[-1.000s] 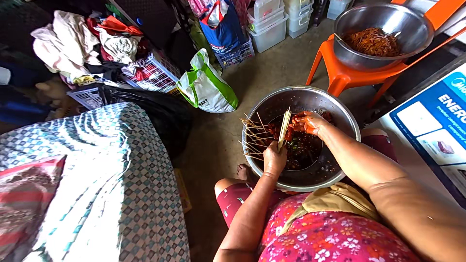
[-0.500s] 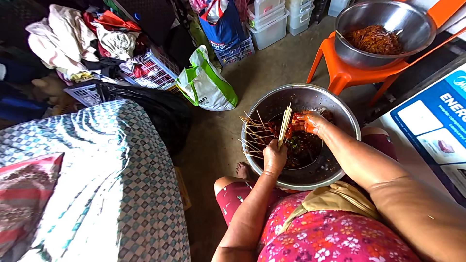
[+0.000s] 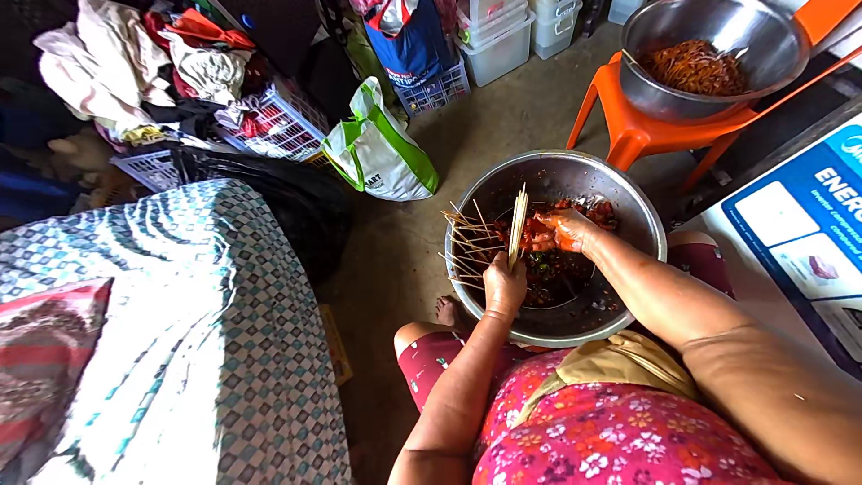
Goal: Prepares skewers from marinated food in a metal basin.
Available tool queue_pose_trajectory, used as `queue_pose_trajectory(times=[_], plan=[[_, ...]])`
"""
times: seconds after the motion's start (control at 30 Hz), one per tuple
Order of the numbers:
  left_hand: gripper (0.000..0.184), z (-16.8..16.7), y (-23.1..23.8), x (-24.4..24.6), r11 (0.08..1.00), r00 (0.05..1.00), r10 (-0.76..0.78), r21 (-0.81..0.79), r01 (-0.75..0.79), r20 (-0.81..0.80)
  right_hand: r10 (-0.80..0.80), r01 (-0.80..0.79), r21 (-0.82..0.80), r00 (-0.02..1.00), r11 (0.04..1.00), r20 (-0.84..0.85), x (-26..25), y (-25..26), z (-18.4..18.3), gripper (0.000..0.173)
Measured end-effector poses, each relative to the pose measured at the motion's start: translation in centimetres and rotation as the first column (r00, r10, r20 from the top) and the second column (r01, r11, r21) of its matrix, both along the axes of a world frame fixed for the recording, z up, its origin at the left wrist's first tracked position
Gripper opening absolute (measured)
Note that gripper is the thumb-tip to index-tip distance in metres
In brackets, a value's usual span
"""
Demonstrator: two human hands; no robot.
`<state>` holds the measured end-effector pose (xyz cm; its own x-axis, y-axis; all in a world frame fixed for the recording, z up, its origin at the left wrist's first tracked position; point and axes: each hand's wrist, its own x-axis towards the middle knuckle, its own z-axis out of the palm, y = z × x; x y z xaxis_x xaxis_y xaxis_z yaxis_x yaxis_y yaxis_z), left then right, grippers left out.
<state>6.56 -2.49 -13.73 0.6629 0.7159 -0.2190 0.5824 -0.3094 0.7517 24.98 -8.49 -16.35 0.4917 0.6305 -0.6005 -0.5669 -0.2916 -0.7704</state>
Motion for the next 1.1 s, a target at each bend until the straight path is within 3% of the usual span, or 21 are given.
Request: queue_pose_trajectory(times=[0.07,0.13,0.2,0.3,0.4,0.47,0.57,0.67,0.73,0.83,0.9,0.93,1.0,1.1], plan=[[0.017,-0.1,0.1,0.0,0.999,1.0,0.031,0.009,-0.031,0.004,0.082,-0.05,-0.141,0.969,0.989,0.234,1.6,-0.3,-0.9,0.033],[0.016,-0.2,0.2,0.0,0.999,0.999,0.048,0.023,-0.048,0.008,0.23,-0.06,-0.341,0.845,0.938,0.483,3.0,-0.5,-2.4,0.029],[0.016,-0.2,0.2,0.1,0.998,0.999,0.052,0.028,-0.052,0.008,0.433,-0.113,-0.503,0.687,0.857,0.584,3.5,-0.5,-3.2,0.026],[0.017,-0.3,0.2,0.1,0.998,0.999,0.051,0.021,-0.051,0.001,0.629,-0.195,-0.62,0.464,0.76,0.624,2.5,0.0,-4.0,0.038],[0.016,-0.1,0.2,0.0,0.998,0.999,0.053,0.015,-0.053,-0.002,0.659,-0.191,-0.643,0.383,0.742,0.647,1.8,0.3,-4.6,0.061],[0.016,-0.1,0.1,0.1,0.999,0.999,0.045,0.017,-0.045,-0.003,0.685,-0.174,-0.673,0.343,0.719,0.643,1.7,0.4,-5.5,0.056],[0.018,0.0,0.1,0.1,1.0,1.0,0.028,0.008,-0.027,-0.012,0.746,-0.183,-0.733,0.313,0.655,0.588,1.3,0.6,-5.4,0.032],[0.02,-0.1,0.2,0.0,1.0,1.0,0.019,0.008,-0.019,-0.018,0.765,-0.198,-0.756,0.351,0.624,0.54,1.0,0.6,-4.2,0.029],[0.02,-0.1,0.2,0.0,1.0,1.0,0.018,0.002,-0.018,-0.016,0.725,-0.203,-0.719,0.41,0.664,0.553,1.4,0.5,-4.1,0.028],[0.019,-0.2,0.2,0.0,1.0,1.0,0.017,-0.009,-0.016,0.017,0.422,-0.141,-0.454,0.671,0.88,0.61,2.5,0.3,-4.1,0.023],[0.019,-0.2,0.2,-0.1,1.0,0.999,0.008,-0.017,-0.008,0.039,0.123,-0.049,-0.187,0.906,0.981,0.405,2.4,0.2,-2.5,0.024],[0.019,-0.2,0.2,-0.1,1.0,0.999,0.001,-0.02,0.0,0.043,0.0,0.018,-0.071,0.97,0.997,0.244,2.5,0.1,-1.7,0.025],[0.018,-0.2,0.1,-0.1,1.0,0.999,-0.018,-0.024,0.019,0.036,-0.131,0.131,0.062,0.991,0.989,0.008,2.9,0.0,-1.0,0.024],[0.019,-0.1,0.0,0.0,0.999,0.999,-0.043,-0.03,0.044,0.01,-0.138,0.148,0.129,0.987,0.981,-0.083,2.8,-0.2,-0.5,0.025]])
